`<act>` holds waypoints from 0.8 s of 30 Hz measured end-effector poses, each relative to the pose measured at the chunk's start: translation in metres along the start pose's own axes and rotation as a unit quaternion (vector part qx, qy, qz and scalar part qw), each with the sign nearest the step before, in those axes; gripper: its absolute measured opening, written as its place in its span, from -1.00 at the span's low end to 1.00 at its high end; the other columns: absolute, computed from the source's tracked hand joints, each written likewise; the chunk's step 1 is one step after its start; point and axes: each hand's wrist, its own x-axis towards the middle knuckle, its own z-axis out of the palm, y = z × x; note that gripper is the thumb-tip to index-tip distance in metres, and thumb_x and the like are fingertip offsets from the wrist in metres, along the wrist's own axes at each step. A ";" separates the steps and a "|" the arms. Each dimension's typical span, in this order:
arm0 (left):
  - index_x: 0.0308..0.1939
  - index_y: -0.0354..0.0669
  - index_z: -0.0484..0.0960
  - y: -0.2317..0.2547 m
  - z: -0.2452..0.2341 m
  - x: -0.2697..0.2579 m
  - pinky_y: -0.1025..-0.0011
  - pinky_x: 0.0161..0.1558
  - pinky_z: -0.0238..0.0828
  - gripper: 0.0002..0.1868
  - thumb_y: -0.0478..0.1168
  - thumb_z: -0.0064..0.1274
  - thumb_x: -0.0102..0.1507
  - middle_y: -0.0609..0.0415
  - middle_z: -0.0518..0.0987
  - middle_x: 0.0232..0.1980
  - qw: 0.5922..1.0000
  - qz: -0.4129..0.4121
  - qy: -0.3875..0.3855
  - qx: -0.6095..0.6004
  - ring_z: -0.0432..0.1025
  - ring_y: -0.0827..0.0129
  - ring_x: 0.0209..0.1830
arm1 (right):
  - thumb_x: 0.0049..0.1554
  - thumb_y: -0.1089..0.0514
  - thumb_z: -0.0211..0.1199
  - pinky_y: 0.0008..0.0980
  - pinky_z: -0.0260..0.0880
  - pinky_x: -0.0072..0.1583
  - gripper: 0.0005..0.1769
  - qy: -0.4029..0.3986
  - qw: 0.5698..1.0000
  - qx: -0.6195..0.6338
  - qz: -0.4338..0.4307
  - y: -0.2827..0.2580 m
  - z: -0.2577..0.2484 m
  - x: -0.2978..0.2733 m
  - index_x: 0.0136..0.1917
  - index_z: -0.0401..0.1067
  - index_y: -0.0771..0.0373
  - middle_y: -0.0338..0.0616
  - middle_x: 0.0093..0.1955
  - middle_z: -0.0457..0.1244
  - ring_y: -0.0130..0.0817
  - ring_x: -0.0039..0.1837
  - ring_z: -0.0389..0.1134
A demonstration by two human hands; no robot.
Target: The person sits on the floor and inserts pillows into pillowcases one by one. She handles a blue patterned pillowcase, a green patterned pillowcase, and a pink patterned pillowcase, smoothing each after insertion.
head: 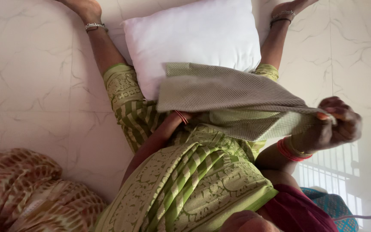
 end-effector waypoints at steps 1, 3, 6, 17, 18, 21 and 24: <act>0.06 -0.25 0.51 0.002 0.002 -0.004 0.15 -0.03 0.45 -0.72 -0.14 -0.15 0.41 -0.01 0.55 -0.05 0.990 -0.023 -0.102 -0.096 0.49 0.19 -0.20 | 0.27 0.06 0.47 -0.32 0.19 -0.25 -0.59 0.037 0.999 -0.028 -0.009 0.004 -0.007 -0.001 -0.04 0.32 0.39 -0.07 -0.26 0.21 -0.32 -0.30 0.19; -0.02 -0.25 0.59 0.033 -0.024 -0.022 0.23 -0.15 0.48 -0.75 -0.19 -0.16 0.41 -0.02 0.58 -0.17 0.987 -0.026 -0.158 0.024 0.49 0.26 -0.31 | 0.28 0.04 0.48 -0.34 0.18 -0.22 -0.57 0.103 0.989 -0.108 -0.015 0.008 -0.023 0.005 -0.04 0.32 0.41 -0.08 -0.26 0.16 -0.37 -0.27 0.17; -0.03 -0.24 0.64 0.115 -0.127 -0.069 0.33 -0.37 0.46 -0.75 -0.30 -0.16 0.38 -0.01 0.66 -0.20 0.999 -0.034 -0.041 0.004 0.49 0.40 -0.46 | 0.32 0.09 0.45 -0.46 0.11 -0.17 -0.62 0.135 0.970 -0.199 0.030 0.004 -0.040 0.013 -0.05 0.35 0.40 -0.14 -0.25 0.11 -0.50 -0.24 0.10; 0.20 -0.30 0.55 0.288 -0.277 -0.215 0.44 0.01 0.50 -0.47 0.10 0.01 0.39 -0.03 0.64 0.05 0.785 0.148 0.585 -0.144 0.55 0.39 -0.14 | 0.02 0.25 0.35 -0.35 0.43 -0.21 -0.83 -0.570 0.817 0.021 0.086 -0.043 0.017 0.050 -0.09 0.51 0.32 -0.09 -0.22 0.36 -0.31 -0.23 0.44; 0.21 -0.29 0.52 0.285 -0.280 -0.228 0.34 0.05 0.48 -0.49 0.07 0.03 0.40 -0.06 0.64 0.02 0.819 0.195 0.522 -0.136 0.56 0.31 -0.14 | 0.05 0.22 0.35 -0.36 0.39 -0.23 -0.85 -0.535 0.836 0.114 0.048 -0.038 0.016 0.050 -0.09 0.50 0.30 -0.13 -0.24 0.36 -0.36 -0.25 0.42; 0.22 -0.28 0.45 0.267 -0.292 -0.256 0.02 0.17 0.41 -0.54 -0.03 0.10 0.41 -0.16 0.62 -0.07 0.887 0.322 0.312 -0.110 0.57 0.06 -0.14 | 0.18 0.16 0.32 -0.43 0.33 -0.25 -0.88 -0.482 0.814 0.325 -0.016 -0.013 0.017 0.051 -0.07 0.49 0.27 -0.29 -0.26 0.38 -0.51 -0.29 0.38; 0.30 -0.36 0.48 0.244 -0.299 -0.241 0.19 0.23 0.40 -0.56 -0.10 -0.02 0.46 -0.15 0.59 0.11 0.864 0.234 0.409 -0.175 0.52 0.16 0.02 | 0.31 0.17 0.24 -0.49 0.34 -0.21 -0.85 -0.466 0.843 0.266 -0.020 0.012 0.038 0.049 0.01 0.47 0.32 -0.29 -0.21 0.38 -0.54 -0.26 0.32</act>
